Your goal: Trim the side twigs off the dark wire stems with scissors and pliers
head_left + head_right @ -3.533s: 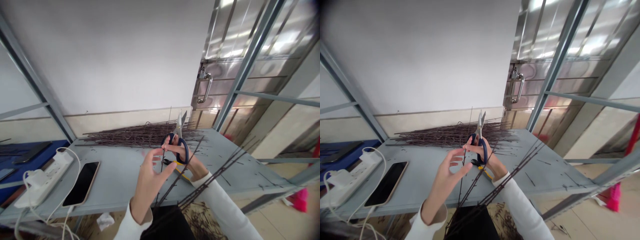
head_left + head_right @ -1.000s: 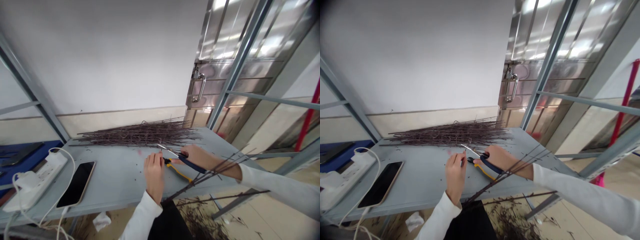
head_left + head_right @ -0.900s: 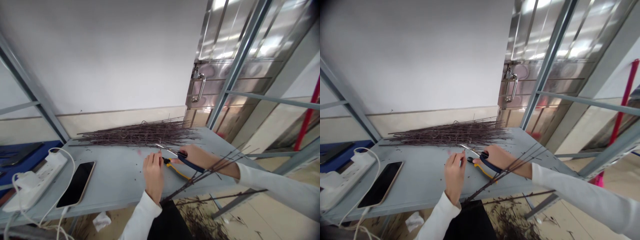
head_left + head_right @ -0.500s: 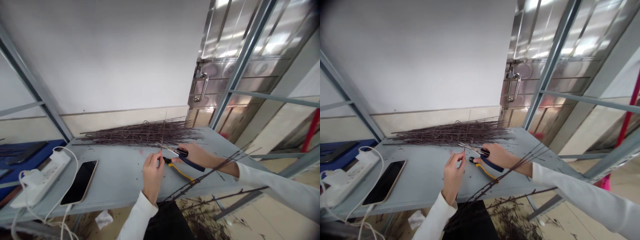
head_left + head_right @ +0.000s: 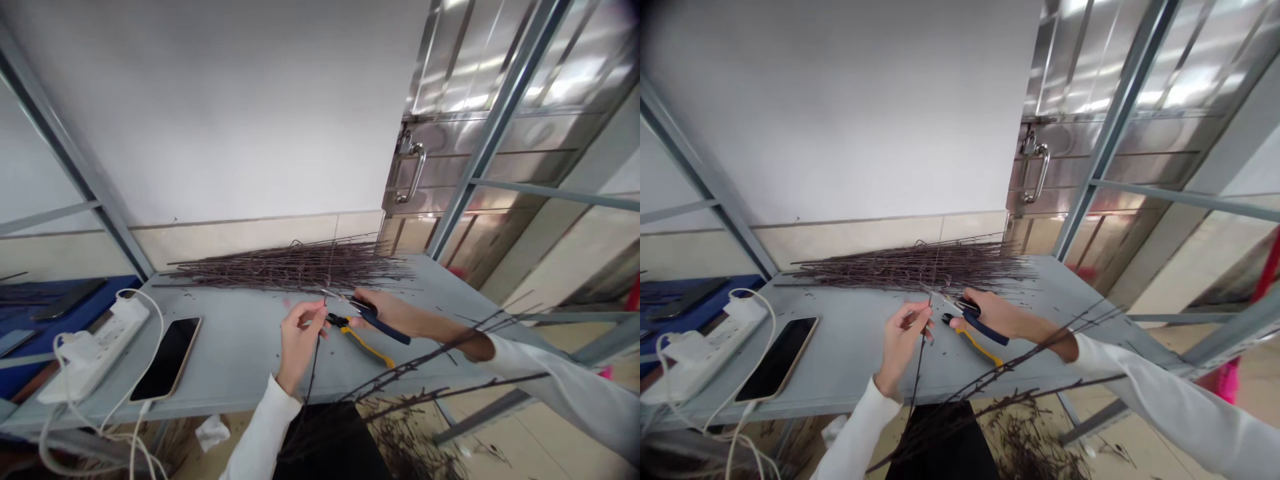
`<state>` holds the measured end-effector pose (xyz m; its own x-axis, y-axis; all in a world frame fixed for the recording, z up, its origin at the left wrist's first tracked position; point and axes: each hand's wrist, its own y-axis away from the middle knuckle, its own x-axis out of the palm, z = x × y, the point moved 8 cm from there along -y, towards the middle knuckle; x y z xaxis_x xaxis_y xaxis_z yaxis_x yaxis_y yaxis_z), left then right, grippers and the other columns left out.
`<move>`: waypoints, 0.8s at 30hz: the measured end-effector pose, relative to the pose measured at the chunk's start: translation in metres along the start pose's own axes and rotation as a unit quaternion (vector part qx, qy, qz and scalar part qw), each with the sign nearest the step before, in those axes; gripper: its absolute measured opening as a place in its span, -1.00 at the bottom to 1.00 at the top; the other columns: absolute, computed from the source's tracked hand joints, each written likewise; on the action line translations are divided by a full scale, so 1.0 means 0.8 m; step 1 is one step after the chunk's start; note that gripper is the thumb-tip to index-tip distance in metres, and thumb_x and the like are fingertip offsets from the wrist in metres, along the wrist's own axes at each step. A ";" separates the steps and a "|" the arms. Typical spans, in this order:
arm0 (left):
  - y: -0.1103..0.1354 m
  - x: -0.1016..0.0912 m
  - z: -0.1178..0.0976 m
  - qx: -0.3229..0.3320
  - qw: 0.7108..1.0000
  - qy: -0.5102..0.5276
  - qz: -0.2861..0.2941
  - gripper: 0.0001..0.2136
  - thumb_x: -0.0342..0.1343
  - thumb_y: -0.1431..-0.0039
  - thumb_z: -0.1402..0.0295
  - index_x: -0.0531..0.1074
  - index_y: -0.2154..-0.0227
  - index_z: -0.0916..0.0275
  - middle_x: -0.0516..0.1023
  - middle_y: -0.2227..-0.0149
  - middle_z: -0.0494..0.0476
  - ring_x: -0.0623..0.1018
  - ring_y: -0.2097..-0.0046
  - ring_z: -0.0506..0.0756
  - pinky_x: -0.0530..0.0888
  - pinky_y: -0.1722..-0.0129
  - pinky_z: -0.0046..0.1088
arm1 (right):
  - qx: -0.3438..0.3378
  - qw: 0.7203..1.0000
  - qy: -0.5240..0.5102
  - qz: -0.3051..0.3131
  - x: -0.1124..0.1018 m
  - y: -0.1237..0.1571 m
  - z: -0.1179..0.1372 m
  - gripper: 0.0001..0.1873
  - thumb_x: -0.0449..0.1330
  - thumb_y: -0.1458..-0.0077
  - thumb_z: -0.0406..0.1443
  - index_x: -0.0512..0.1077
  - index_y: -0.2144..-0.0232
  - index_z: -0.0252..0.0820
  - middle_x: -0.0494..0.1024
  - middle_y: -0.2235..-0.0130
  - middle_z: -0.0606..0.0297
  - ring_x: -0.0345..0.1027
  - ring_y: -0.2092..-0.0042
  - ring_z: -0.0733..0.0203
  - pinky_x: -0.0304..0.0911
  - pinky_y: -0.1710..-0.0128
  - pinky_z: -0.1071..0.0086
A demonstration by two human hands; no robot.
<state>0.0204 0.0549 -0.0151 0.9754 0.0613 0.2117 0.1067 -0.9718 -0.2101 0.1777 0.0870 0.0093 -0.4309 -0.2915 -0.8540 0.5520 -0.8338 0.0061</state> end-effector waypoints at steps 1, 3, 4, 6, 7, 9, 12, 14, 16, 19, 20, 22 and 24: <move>-0.002 0.001 0.002 -0.012 1.000 0.020 0.008 -0.76 0.24 0.07 0.21 0.48 0.40 0.29 0.49 0.56 0.02 0.44 0.57 -0.02 0.36 0.65 -0.55 | -0.013 1.000 0.000 -0.005 -0.001 -0.001 0.003 -0.54 0.11 0.02 0.10 0.12 0.42 -0.14 0.28 0.49 0.41 0.15 0.45 0.28 0.00 0.48 0.44; -0.004 0.002 0.005 -0.030 0.998 0.054 0.018 -0.75 0.27 0.11 0.22 0.48 0.43 0.30 0.49 0.55 0.02 0.40 0.60 -0.06 0.30 0.70 -0.59 | -0.023 1.000 0.004 -0.020 -0.003 -0.003 0.007 -0.53 0.09 0.02 0.12 0.11 0.47 -0.13 0.23 0.51 0.42 0.11 0.47 0.30 -0.03 0.49 0.45; -0.006 0.002 0.005 -0.036 0.997 0.069 0.020 -0.75 0.28 0.12 0.22 0.48 0.44 0.30 0.49 0.56 0.02 0.38 0.61 -0.07 0.27 0.72 -0.61 | -0.020 0.999 0.008 -0.027 -0.005 -0.004 0.008 -0.51 0.10 0.04 0.13 0.10 0.51 -0.13 0.20 0.54 0.44 0.08 0.49 0.31 -0.06 0.51 0.45; -0.008 0.001 0.008 -0.047 0.994 0.094 0.020 -0.76 0.29 0.13 0.24 0.49 0.44 0.30 0.49 0.55 0.02 0.36 0.61 -0.10 0.22 0.73 -0.64 | -0.006 0.999 0.014 -0.036 -0.007 -0.005 0.007 -0.47 0.12 0.09 0.16 0.07 0.58 -0.13 0.13 0.59 0.47 0.01 0.52 0.34 -0.12 0.54 0.45; -0.009 0.001 0.010 -0.052 0.993 0.102 0.020 -0.76 0.29 0.13 0.24 0.50 0.43 0.30 0.49 0.55 0.01 0.35 0.61 -0.10 0.20 0.73 -0.65 | 0.003 0.999 0.016 -0.038 -0.008 -0.006 0.006 -0.45 0.13 0.11 0.16 0.05 0.61 -0.13 0.10 0.62 0.48 -0.02 0.53 0.35 -0.14 0.54 0.45; -0.009 0.000 0.013 -0.060 0.992 0.108 0.019 -0.76 0.29 0.13 0.24 0.50 0.43 0.30 0.49 0.54 0.01 0.34 0.60 -0.11 0.17 0.73 -0.66 | 0.013 0.999 0.016 -0.037 -0.008 -0.006 0.004 -0.43 0.14 0.13 0.17 0.04 0.63 -0.13 0.06 0.64 0.49 -0.06 0.54 0.36 -0.17 0.55 0.44; -0.008 -0.001 0.015 -0.052 0.995 0.089 0.010 -0.76 0.29 0.13 0.23 0.49 0.44 0.30 0.46 0.58 -0.01 0.33 0.62 -0.10 0.19 0.72 -0.65 | 0.021 0.999 0.018 -0.031 -0.007 -0.002 0.002 -0.46 0.13 0.10 0.16 0.07 0.59 -0.12 0.12 0.61 0.48 0.00 0.52 0.34 -0.13 0.54 0.44; -0.007 -0.003 0.014 -0.035 0.998 0.051 -0.004 -0.78 0.28 0.12 0.24 0.47 0.46 0.29 0.42 0.63 -0.05 0.33 0.62 -0.09 0.23 0.71 -0.63 | 0.028 0.999 0.022 -0.016 -0.006 0.002 0.004 -0.49 0.12 0.06 0.15 0.09 0.53 -0.12 0.21 0.56 0.45 0.08 0.50 0.31 -0.08 0.52 0.44; -0.004 -0.004 0.011 -0.008 1.000 -0.002 -0.015 -0.81 0.25 0.07 0.26 0.47 0.45 0.28 0.43 0.61 -0.04 0.36 0.59 -0.07 0.29 0.67 -0.61 | 0.035 0.999 0.026 0.000 -0.005 0.008 0.009 -0.53 0.09 0.02 0.12 0.10 0.47 -0.12 0.28 0.51 0.41 0.15 0.47 0.28 -0.02 0.50 0.43; 0.002 -0.004 0.003 0.044 0.995 -0.083 -0.029 -0.86 0.19 -0.01 0.29 0.48 0.42 0.25 0.49 0.45 0.05 0.44 0.46 -0.02 0.38 0.60 -0.59 | 0.049 0.998 0.041 0.002 -0.009 0.013 0.017 -0.55 0.06 -0.02 0.11 0.09 0.45 -0.13 0.33 0.46 0.34 0.21 0.44 0.24 0.02 0.47 0.43; 0.004 -0.004 0.000 0.060 0.992 -0.106 -0.035 -0.87 0.16 -0.04 0.29 0.48 0.42 0.25 0.50 0.41 0.07 0.46 0.42 -0.01 0.39 0.58 -0.58 | 0.056 0.997 0.053 -0.004 -0.011 0.013 0.018 -0.54 0.05 -0.02 0.11 0.09 0.46 -0.12 0.34 0.47 0.34 0.21 0.44 0.24 0.01 0.47 0.43; 0.007 -0.005 -0.004 0.085 0.985 -0.145 -0.045 -0.88 0.13 -0.07 0.30 0.47 0.44 0.24 0.50 0.38 0.08 0.48 0.38 0.02 0.40 0.56 -0.58 | 0.072 0.994 0.084 -0.019 -0.015 0.012 0.016 -0.52 0.07 0.01 0.13 0.08 0.51 -0.12 0.34 0.51 0.35 0.20 0.46 0.24 -0.03 0.49 0.43; 0.009 -0.006 -0.006 0.101 0.979 -0.172 -0.051 -0.87 0.10 -0.09 0.31 0.46 0.48 0.23 0.50 0.40 0.07 0.49 0.37 0.02 0.40 0.53 -0.57 | 0.087 0.989 0.113 -0.040 -0.019 0.011 0.009 -0.49 0.10 0.06 0.14 0.07 0.55 -0.12 0.33 0.54 0.36 0.19 0.48 0.26 -0.06 0.50 0.44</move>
<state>0.0159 0.0466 -0.0130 0.9612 0.2621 -0.0861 0.2085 -0.8944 -0.3956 0.1839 0.0808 0.0266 -0.2861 -0.1261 -0.9499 0.3831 -0.9237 0.0072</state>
